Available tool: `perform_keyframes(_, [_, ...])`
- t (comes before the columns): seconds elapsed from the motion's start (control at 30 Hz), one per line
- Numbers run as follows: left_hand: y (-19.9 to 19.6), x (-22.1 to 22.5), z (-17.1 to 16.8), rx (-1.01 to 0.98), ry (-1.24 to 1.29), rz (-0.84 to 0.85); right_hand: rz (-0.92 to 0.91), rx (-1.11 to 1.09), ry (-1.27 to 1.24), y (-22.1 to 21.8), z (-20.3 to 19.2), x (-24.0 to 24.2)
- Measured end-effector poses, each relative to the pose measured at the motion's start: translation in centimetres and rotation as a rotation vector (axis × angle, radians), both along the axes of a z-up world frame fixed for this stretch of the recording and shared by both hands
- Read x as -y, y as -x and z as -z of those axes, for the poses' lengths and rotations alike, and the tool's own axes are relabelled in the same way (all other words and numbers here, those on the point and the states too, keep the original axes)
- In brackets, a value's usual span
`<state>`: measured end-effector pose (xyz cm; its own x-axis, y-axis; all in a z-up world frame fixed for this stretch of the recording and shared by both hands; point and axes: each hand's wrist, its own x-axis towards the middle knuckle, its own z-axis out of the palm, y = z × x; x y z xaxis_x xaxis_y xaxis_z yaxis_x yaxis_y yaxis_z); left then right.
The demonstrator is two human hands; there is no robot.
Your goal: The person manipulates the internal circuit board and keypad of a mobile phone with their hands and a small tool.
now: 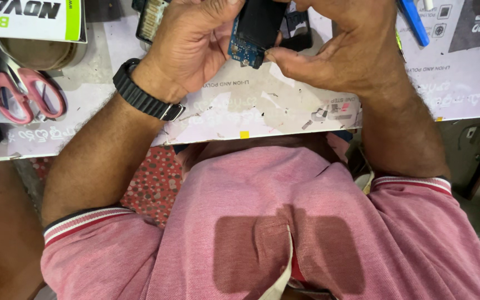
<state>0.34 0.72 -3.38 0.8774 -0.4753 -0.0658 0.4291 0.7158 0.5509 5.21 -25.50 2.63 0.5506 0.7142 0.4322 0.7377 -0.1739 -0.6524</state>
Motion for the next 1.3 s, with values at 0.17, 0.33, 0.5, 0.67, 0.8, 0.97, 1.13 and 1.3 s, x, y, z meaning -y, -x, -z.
perform_keyframes(0.17, [0.0, 0.0, 0.0, -0.032, 0.013, 0.002, 0.004, -0.003, -0.007, 0.0, 0.3, 0.1])
perform_keyframes(0.33, [-0.1, 0.1, -0.2, -0.032, 0.016, -0.016, 0.007, -0.018, -0.008, 0.1, 0.3, 0.1])
perform_keyframes(0.5, [-0.2, 0.2, -0.4, -0.018, 0.012, -0.027, -0.009, -0.023, -0.015, 0.1, 0.4, 0.2])
perform_keyframes(0.67, [-0.2, 0.2, -0.7, 0.023, -0.007, -0.027, -0.013, -0.027, -0.017, -0.1, 0.5, 0.2])
perform_keyframes(0.8, [-0.3, 0.2, -1.0, -0.001, -0.003, -0.021, -0.021, -0.034, -0.028, -0.3, 0.5, 0.0])
perform_keyframes(0.97, [-0.2, 0.1, -1.0, -0.019, -0.014, -0.024, 0.001, -0.069, -0.008, 0.1, 0.2, -0.1])
perform_keyframes(1.13, [-0.2, 0.1, -0.9, -0.053, -0.034, -0.042, -0.006, -0.070, -0.007, 0.0, 0.1, -0.3])
perform_keyframes(1.3, [-0.2, 0.3, -1.1, -0.046, -0.035, -0.040, -0.005, -0.074, 0.005, 0.0, 0.0, -0.3])
